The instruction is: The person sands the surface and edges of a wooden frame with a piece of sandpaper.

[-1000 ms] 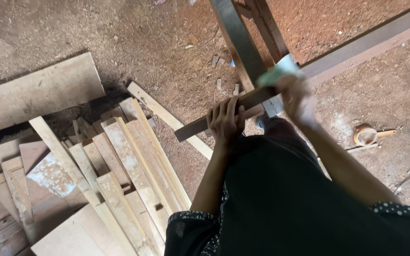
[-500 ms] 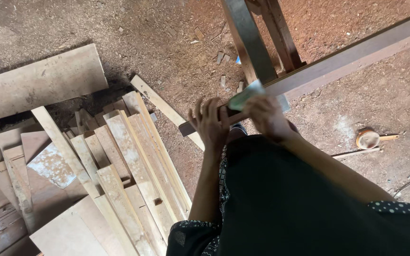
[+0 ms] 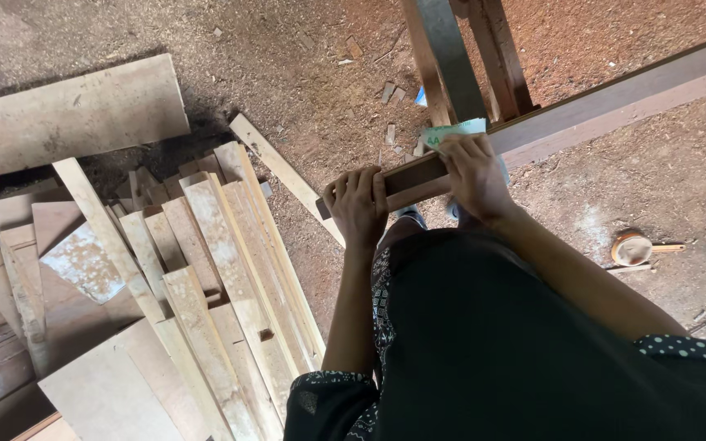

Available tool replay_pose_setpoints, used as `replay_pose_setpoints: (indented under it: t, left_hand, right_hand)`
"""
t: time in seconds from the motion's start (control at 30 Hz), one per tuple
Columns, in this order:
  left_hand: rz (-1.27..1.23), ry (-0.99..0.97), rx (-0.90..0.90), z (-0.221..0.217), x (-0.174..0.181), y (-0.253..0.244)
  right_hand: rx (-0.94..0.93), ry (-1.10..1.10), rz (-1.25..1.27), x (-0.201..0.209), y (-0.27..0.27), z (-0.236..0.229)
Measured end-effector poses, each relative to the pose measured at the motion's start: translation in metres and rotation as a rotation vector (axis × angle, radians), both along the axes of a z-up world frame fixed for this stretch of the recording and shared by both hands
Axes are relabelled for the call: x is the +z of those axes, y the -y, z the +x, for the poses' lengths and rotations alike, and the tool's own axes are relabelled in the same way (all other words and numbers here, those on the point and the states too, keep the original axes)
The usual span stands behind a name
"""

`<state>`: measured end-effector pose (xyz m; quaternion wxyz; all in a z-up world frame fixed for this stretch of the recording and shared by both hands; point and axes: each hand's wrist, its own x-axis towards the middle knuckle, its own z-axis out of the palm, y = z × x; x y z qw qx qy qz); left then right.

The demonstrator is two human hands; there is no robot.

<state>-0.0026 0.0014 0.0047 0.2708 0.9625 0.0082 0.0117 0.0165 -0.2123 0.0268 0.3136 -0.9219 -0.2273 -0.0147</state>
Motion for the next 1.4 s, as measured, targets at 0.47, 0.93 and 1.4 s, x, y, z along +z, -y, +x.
replay_pose_setpoints:
  t: [0.47, 0.93, 1.4]
  left_hand:
    - [0.008, -0.144, -0.043, 0.006, 0.013, 0.009]
    - [0.023, -0.093, -0.151, 0.011, 0.003, 0.040]
    - [-0.135, 0.091, -0.421, 0.016, 0.013, 0.082]
  right_hand:
    - [-0.062, 0.224, -0.011, -0.041, 0.036, -0.025]
    - [-0.113, 0.077, 0.773, -0.007, 0.065, 0.004]
    - [-0.370, 0.401, 0.136, -0.028, 0.113, 0.002]
